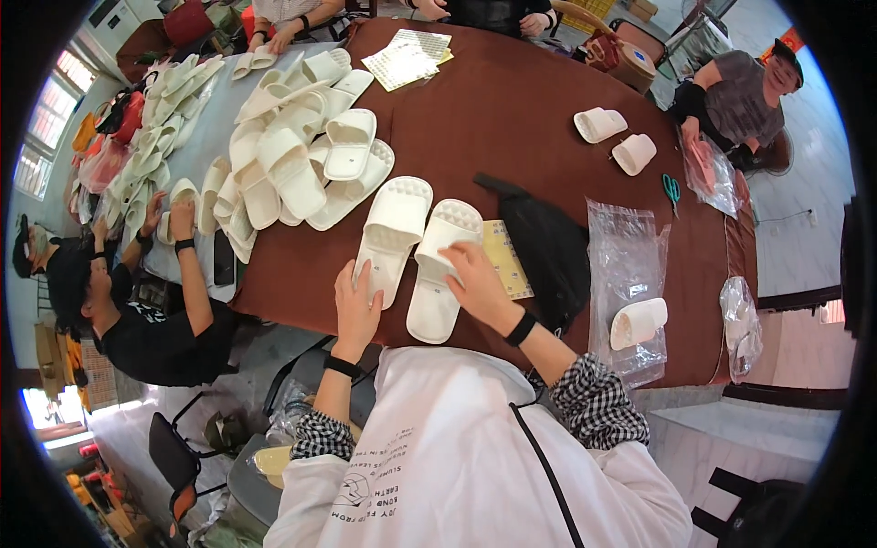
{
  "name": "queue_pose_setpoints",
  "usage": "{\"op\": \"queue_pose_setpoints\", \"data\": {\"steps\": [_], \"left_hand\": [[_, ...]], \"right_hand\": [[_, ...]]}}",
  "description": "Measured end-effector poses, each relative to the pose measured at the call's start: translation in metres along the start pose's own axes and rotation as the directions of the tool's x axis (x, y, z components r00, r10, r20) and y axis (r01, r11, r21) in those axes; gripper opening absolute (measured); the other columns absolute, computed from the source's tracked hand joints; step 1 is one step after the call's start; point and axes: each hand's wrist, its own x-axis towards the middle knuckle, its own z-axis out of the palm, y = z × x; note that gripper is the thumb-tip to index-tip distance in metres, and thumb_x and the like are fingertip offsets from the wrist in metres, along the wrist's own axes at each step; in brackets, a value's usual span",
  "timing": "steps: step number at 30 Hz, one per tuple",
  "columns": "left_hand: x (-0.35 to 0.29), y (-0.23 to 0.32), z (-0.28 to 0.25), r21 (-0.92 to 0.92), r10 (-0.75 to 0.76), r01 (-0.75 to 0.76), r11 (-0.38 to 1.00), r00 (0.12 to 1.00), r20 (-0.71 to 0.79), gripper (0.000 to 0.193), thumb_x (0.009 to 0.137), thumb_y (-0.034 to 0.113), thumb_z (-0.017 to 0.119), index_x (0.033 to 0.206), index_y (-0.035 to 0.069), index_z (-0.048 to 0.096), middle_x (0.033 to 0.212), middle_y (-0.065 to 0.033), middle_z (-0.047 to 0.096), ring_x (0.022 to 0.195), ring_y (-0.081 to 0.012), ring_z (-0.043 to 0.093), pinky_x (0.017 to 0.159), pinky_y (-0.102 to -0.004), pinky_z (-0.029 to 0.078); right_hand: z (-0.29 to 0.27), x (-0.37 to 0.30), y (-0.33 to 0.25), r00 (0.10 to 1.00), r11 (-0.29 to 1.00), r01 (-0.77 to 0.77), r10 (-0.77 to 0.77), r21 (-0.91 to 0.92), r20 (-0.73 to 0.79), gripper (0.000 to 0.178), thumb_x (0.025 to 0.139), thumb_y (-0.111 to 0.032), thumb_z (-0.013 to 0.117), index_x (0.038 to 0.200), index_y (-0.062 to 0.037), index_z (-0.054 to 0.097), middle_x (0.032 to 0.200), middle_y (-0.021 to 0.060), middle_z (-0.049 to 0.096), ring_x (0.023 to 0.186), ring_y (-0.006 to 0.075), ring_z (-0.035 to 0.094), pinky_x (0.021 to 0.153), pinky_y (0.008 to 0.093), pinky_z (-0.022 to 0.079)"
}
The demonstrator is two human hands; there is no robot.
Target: Applying size stickers to slippers and placing them into plastic bags as part of a manufacturing process.
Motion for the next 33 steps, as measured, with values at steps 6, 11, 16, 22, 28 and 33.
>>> {"op": "queue_pose_setpoints", "data": {"steps": [6, 11, 16, 22, 28, 33], "left_hand": [[0.005, 0.01, 0.016, 0.127, 0.143, -0.148, 0.981, 0.989, 0.047, 0.065, 0.083, 0.019, 0.068, 0.143, 0.012, 0.043, 0.147, -0.0257, 0.03, 0.13, -0.0447, 0.033, 0.108, -0.0518, 0.03], [0.003, 0.02, 0.018, 0.233, 0.121, -0.126, 0.964, 0.992, 0.035, 0.071, 0.079, 0.022, 0.071, 0.143, 0.015, 0.044, 0.145, -0.0254, 0.032, 0.126, -0.0434, 0.035, 0.105, -0.0521, 0.032], [-0.021, 0.038, 0.023, 0.326, 0.035, -0.047, 0.944, 0.998, 0.045, 0.071, 0.079, 0.025, 0.07, 0.144, 0.016, 0.043, 0.144, -0.0248, 0.033, 0.124, -0.0422, 0.036, 0.103, -0.0518, 0.032], [-0.032, 0.04, 0.022, 0.34, -0.02, -0.013, 0.94, 0.995, 0.093, 0.068, 0.084, 0.029, 0.066, 0.146, 0.014, 0.04, 0.146, -0.0218, 0.033, 0.128, -0.0429, 0.033, 0.107, -0.0542, 0.026], [-0.026, 0.042, 0.024, 0.345, 0.121, -0.159, 0.925, 0.984, 0.129, 0.064, 0.086, 0.028, 0.064, 0.144, 0.012, 0.042, 0.15, -0.0185, 0.031, 0.138, -0.0405, 0.024, 0.112, -0.0584, 0.015], [-0.02, 0.048, 0.03, 0.208, 0.245, -0.307, 0.929, 0.929, 0.276, 0.06, 0.087, 0.027, 0.061, 0.143, 0.012, 0.044, 0.152, -0.016, 0.029, 0.144, -0.0389, 0.017, 0.115, -0.0618, 0.006]], "right_hand": [[0.026, -0.047, -0.004, 0.982, 0.989, -0.146, 0.148, -0.019, 0.116, 0.047, 0.079, -0.01, 0.067, 0.124, -0.003, 0.054, 0.124, 0.02, 0.05, 0.115, 0.0378, 0.05, 0.095, 0.0449, 0.046], [0.042, -0.048, 0.0, 0.997, 0.981, -0.025, 0.039, -0.19, 0.069, 0.054, 0.076, -0.012, 0.07, 0.126, -0.0017, 0.053, 0.129, 0.0222, 0.046, 0.121, 0.0378, 0.046, 0.1, 0.0422, 0.043], [0.032, -0.049, 0.007, 0.992, 0.988, 0.062, -0.044, -0.144, 0.121, 0.052, 0.073, -0.009, 0.069, 0.123, -0.0018, 0.054, 0.127, 0.019, 0.048, 0.12, 0.0355, 0.047, 0.1, 0.0413, 0.044], [0.033, -0.042, 0.005, 0.992, 0.984, 0.121, -0.114, -0.132, 0.054, 0.04, 0.072, -0.006, 0.067, 0.11, -0.0016, 0.058, 0.118, 0.0157, 0.052, 0.113, 0.0318, 0.052, 0.093, 0.0391, 0.048], [0.056, -0.037, 0.007, 0.998, 0.961, 0.06, -0.061, -0.27, 0.004, 0.02, 0.074, -0.007, 0.061, 0.094, -0.0027, 0.059, 0.097, 0.0105, 0.056, 0.097, 0.0277, 0.056, 0.077, 0.0338, 0.052], [0.063, -0.031, 0.004, 0.999, 0.933, 0.025, -0.03, -0.359, -0.009, 0.014, 0.075, -0.008, 0.06, 0.088, -0.0043, 0.059, 0.09, 0.0085, 0.055, 0.091, 0.026, 0.056, 0.069, 0.0309, 0.053]]}}
